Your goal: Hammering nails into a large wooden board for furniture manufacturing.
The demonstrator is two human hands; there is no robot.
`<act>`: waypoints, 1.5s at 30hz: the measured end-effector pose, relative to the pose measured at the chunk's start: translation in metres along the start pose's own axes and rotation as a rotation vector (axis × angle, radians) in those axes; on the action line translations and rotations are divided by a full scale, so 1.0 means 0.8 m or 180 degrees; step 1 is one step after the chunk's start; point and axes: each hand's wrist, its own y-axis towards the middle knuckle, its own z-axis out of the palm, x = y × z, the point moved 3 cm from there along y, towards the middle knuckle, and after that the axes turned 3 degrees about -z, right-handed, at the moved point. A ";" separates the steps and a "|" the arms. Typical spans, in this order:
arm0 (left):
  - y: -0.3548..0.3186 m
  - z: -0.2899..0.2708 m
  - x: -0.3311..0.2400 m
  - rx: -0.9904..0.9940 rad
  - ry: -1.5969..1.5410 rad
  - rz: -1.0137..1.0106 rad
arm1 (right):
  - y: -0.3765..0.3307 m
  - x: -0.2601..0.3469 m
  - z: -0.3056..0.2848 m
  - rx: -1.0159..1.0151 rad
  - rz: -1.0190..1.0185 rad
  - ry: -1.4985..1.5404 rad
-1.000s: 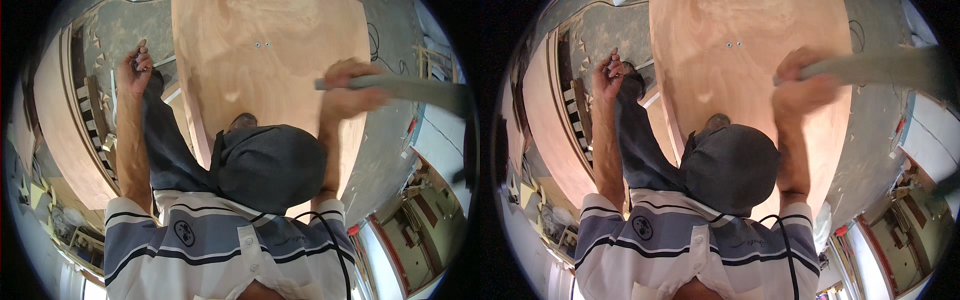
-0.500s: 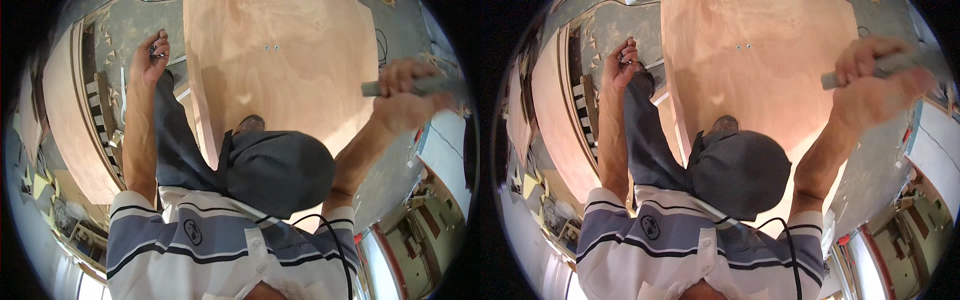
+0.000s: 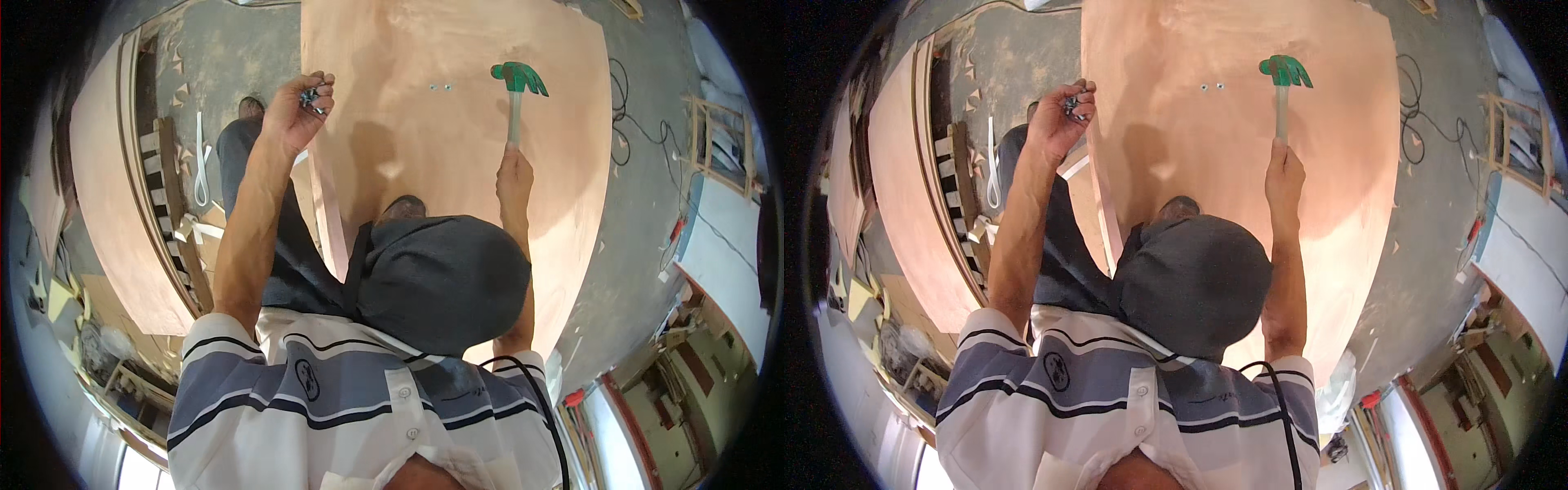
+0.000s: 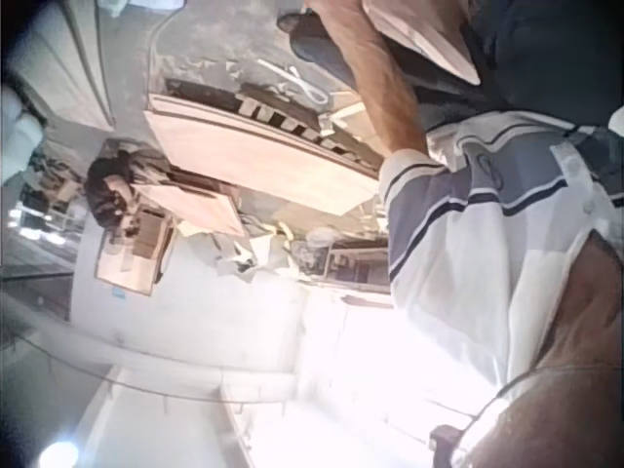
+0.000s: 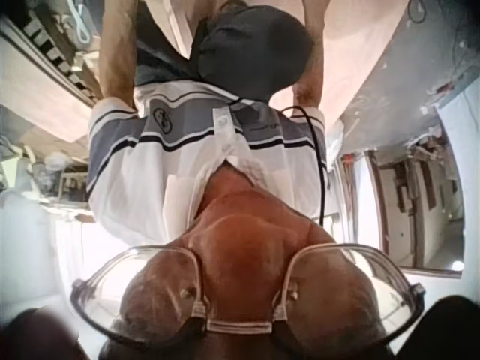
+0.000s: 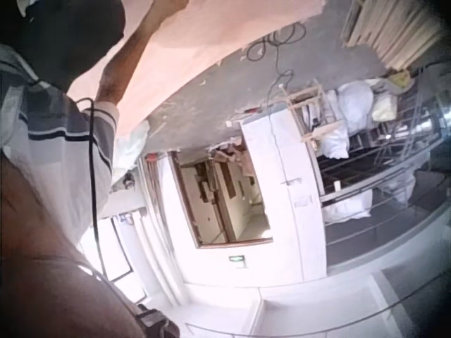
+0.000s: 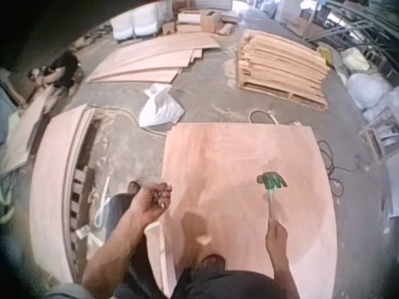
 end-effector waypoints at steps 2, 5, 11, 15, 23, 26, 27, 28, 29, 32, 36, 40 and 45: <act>0.023 0.003 0.015 0.0348 -0.0002 -0.0275 | 0.005 -0.014 -0.015 0.0000 0.0103 0.0197; 0.040 0.013 0.043 0.0491 -0.0086 -0.0707 | -0.001 -0.035 -0.016 -0.0055 0.0428 -0.0178; 0.079 0.049 0.076 0.0528 -0.0756 -0.0907 | 0.002 -0.031 -0.002 -0.0271 0.0303 -0.0215; 0.125 0.070 0.077 0.0555 -0.0434 -0.0803 | 0.039 -0.032 0.016 -0.0482 -0.0004 -0.0188; 0.223 0.111 0.044 0.0452 -0.0120 -0.0860 | 0.179 -0.008 0.060 -0.0529 -0.0128 -0.0283; 0.253 0.110 0.028 0.0614 -0.0140 -0.1002 | 0.194 0.005 0.078 -0.0477 0.0036 -0.0445; 0.263 0.108 0.024 0.0687 -0.0103 -0.1069 | 0.193 0.008 0.080 -0.0489 0.0049 -0.0599; 0.275 0.106 0.016 0.0654 -0.0117 -0.1075 | 0.193 0.007 0.084 -0.0461 0.0071 -0.0607; 0.284 0.106 0.011 0.0769 -0.0066 -0.1209 | 0.191 0.007 0.084 -0.0527 0.0056 -0.0647; 0.316 0.114 0.000 0.0753 0.0090 -0.1282 | 0.202 0.008 0.082 -0.0539 0.0058 -0.0779; 0.333 0.128 -0.007 0.0530 0.0661 -0.1042 | 0.209 0.012 0.074 -0.0608 -0.0145 -0.0510; 0.348 0.132 -0.009 0.0408 0.0949 -0.1069 | 0.214 -0.003 0.079 -0.0499 0.0152 -0.0158; 0.368 0.161 -0.015 0.0519 0.1996 -0.0320 | 0.212 -0.008 0.070 -0.0456 0.0230 -0.0170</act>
